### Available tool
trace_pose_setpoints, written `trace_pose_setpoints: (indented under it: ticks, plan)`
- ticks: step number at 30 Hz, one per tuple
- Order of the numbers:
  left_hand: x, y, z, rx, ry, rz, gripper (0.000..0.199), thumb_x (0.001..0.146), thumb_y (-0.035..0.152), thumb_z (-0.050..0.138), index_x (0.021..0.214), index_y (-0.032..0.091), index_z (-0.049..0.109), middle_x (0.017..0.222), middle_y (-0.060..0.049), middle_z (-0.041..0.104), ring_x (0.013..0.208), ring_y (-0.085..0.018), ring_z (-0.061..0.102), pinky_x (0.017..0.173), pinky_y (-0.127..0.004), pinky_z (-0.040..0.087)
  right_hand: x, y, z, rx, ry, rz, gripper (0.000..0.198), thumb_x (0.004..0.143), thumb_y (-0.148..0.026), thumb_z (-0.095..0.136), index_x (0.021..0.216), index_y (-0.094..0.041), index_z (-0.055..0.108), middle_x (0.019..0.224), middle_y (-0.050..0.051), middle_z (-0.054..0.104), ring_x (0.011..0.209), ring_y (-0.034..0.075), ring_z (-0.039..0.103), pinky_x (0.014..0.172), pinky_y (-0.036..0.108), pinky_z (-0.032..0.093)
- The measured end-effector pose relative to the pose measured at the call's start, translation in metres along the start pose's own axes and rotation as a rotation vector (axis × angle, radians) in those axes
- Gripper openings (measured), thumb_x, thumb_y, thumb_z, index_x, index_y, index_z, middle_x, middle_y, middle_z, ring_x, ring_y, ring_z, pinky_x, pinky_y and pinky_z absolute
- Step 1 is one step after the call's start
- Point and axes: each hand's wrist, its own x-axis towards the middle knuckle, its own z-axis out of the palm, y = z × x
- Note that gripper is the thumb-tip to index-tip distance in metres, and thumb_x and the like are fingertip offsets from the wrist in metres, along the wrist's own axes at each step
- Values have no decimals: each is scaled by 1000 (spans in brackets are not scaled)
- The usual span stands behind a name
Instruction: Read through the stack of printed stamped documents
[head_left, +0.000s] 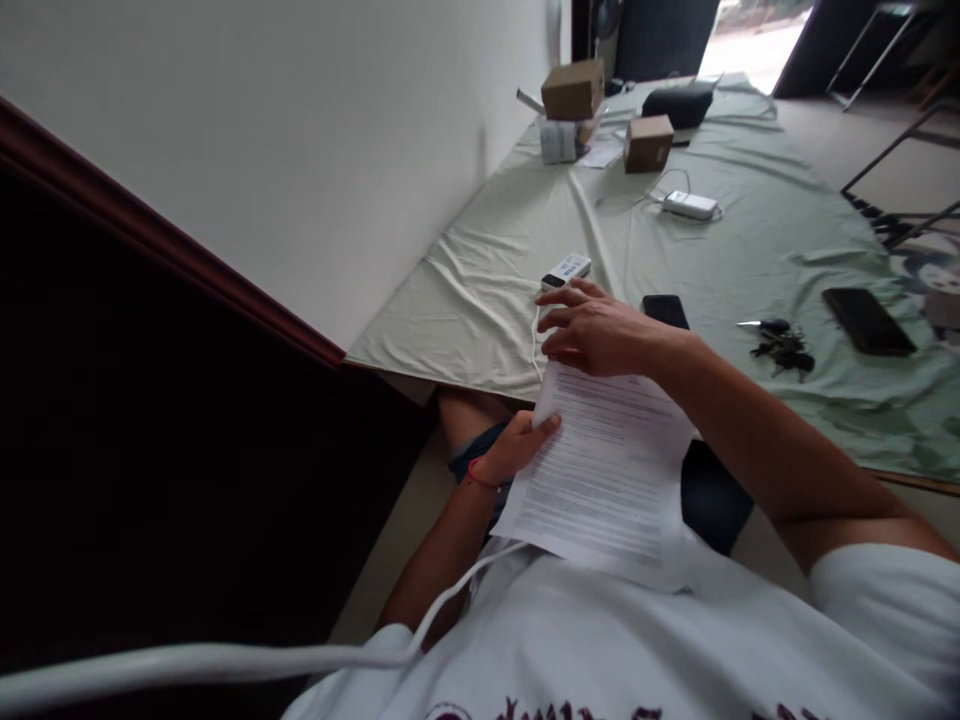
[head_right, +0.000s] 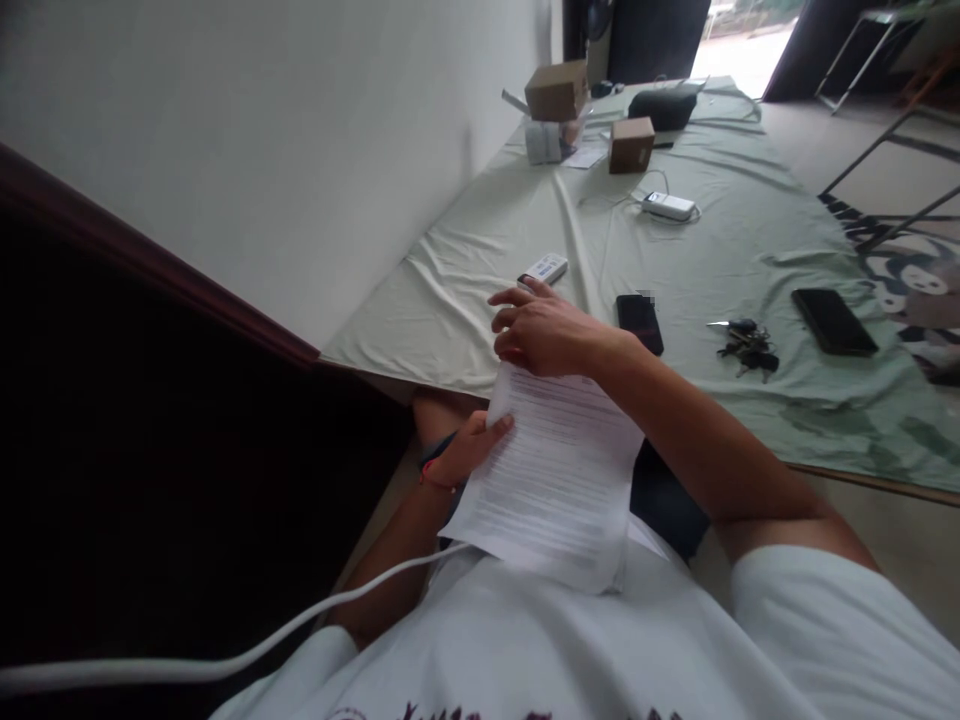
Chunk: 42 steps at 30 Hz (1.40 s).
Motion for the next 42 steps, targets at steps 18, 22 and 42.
trace_pose_setpoints:
  ticks: [18,22,42]
  plan:
    - [6,-7,4,-107,-15,-31,50,83,63,71,92,14,75,87,-8,73,74,-20,64,70,-32,49,-8,10,6,252,-81,461,28,100,-27,45,88,-17,69,81,6,69,68,15,54,68,28,37]
    - [21,-3,-1,-27,70,144,40,86,53,70,102,17,70,96,-6,72,87,-19,64,82,-31,51,-5,14,14,127,-82,537,27,99,-27,47,86,-18,69,83,8,70,68,16,54,64,30,31]
    - [76,10,2,-87,197,155,45,87,60,67,74,19,54,66,3,53,63,-12,48,62,-26,39,-11,38,60,124,-88,585,35,100,-35,41,91,-19,71,85,10,73,71,21,60,66,33,33]
